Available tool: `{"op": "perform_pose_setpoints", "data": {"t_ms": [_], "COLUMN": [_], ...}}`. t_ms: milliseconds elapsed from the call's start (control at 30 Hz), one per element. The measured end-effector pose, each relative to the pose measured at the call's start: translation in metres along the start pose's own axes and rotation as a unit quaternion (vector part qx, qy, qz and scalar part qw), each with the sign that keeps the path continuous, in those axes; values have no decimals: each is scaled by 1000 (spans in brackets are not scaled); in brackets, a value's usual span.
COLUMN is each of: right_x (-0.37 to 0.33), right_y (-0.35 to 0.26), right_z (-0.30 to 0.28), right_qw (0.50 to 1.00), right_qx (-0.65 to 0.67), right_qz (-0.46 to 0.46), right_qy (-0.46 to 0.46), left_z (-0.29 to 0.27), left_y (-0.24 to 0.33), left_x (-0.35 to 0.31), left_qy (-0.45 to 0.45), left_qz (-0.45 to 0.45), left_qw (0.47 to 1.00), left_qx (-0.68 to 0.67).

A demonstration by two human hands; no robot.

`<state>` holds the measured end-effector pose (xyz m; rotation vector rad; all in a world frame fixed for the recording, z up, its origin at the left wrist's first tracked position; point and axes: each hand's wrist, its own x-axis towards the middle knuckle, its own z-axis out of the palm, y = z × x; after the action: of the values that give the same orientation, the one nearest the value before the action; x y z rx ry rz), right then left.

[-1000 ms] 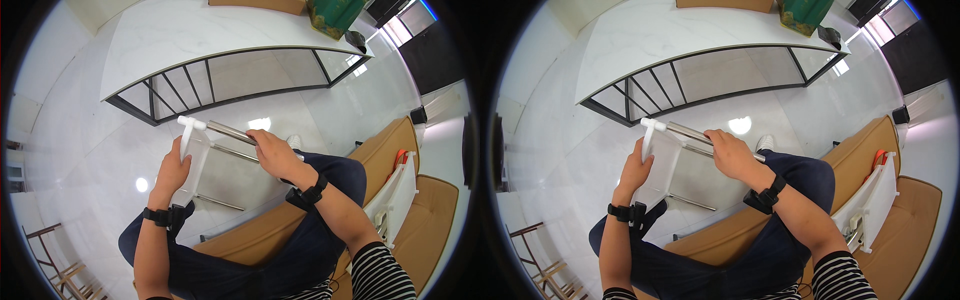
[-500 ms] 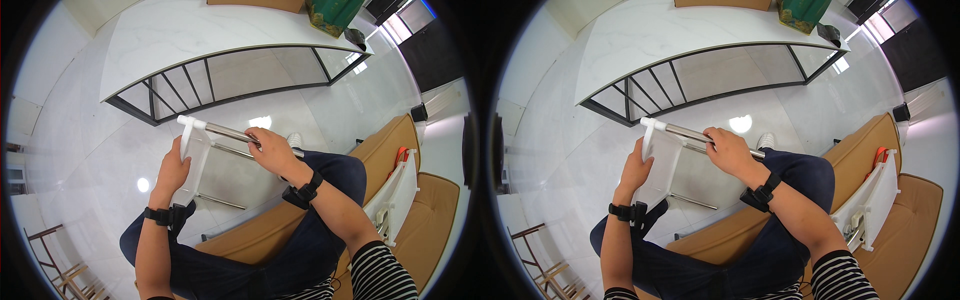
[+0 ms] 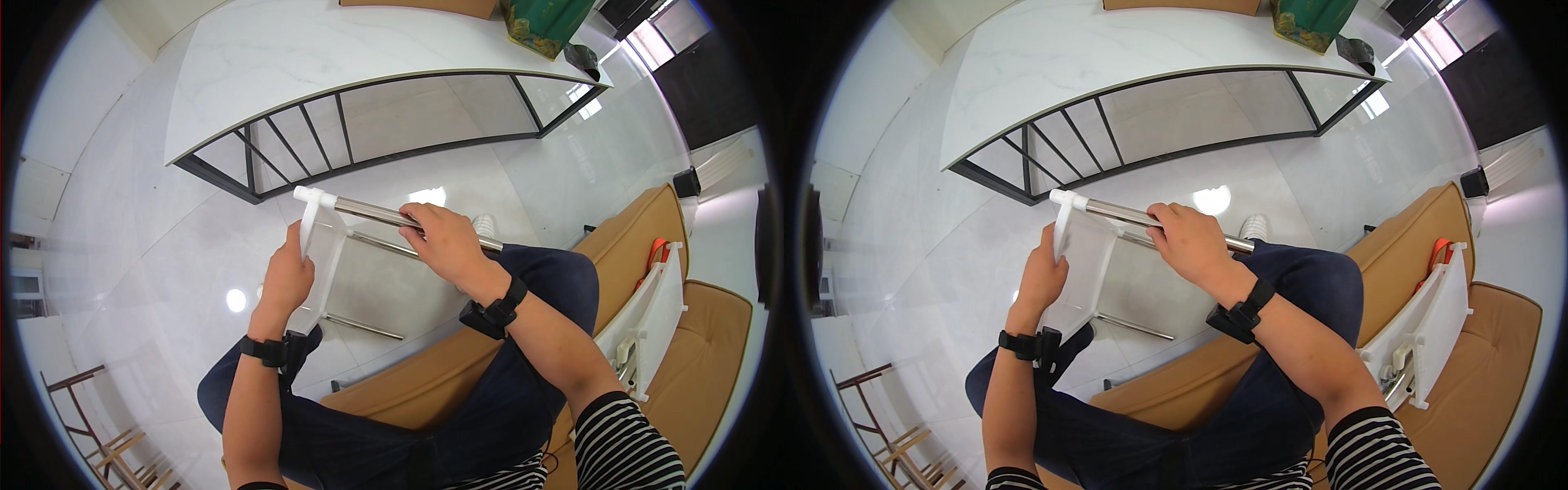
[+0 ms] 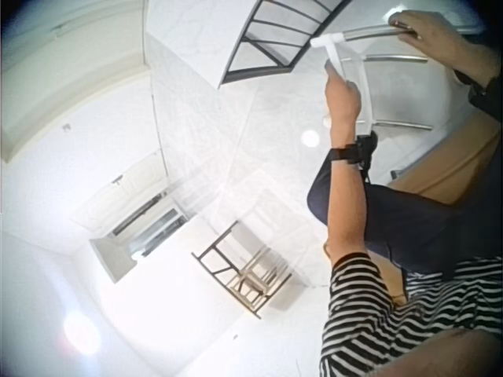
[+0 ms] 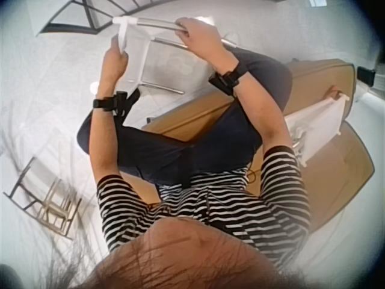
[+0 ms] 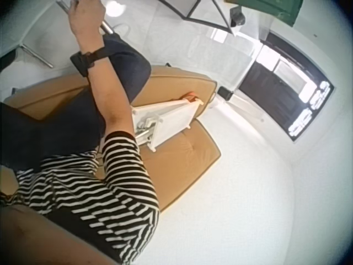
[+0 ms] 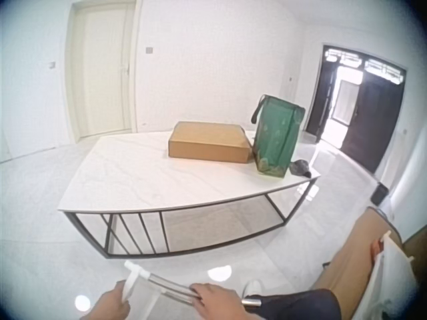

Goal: Assembling a white plastic utility cart with metal supports while sitting on a couch.

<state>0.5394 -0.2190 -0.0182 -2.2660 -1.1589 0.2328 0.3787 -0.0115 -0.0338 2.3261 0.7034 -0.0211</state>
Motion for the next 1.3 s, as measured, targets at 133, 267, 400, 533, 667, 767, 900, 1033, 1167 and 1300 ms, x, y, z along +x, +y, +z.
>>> {"op": "perform_pose_setpoints", "data": {"t_ms": [133, 267, 400, 533, 667, 767, 900, 1033, 1167, 1300], "right_x": [1, 3, 4, 12, 11, 8, 15, 18, 11, 22], "right_y": [2, 6, -10, 4, 3, -8, 0, 8, -8, 5], "right_z": [10, 15, 9, 13, 15, 15, 16, 17, 19, 15], "right_qw": [999, 999, 998, 999, 999, 998, 998, 999, 997, 998], "right_qx": [-19, -1, -43, -4, 10, -35, -37, 6, -48, -36], "right_qz": [-15, -16, -4, -3, -6, -6, -5, -8, 8, -15], "right_qy": [42, 49, 49, 43, 41, 56, 56, 42, 58, 55], "left_z": [0, 1, 1, 0, -1, 2, 2, 2, 4, 3], "left_y": [2, 3, 3, 7, 3, 2, 1, 3, 3, 6], "left_x": [1, 0, 0, 1, 0, 1, 2, 1, 1, 0], "left_qy": [-4, 4, 1, -3, -2, 2, 12, -4, 5, 2], "left_qz": [-10, -2, -7, -16, -11, -15, 2, -16, -12, -16], "left_qw": [1000, 1000, 1000, 1000, 1000, 999, 1000, 1000, 1000, 1000], "left_qx": [16, 18, 28, 25, 20, 28, 26, 15, 19, 10]}}
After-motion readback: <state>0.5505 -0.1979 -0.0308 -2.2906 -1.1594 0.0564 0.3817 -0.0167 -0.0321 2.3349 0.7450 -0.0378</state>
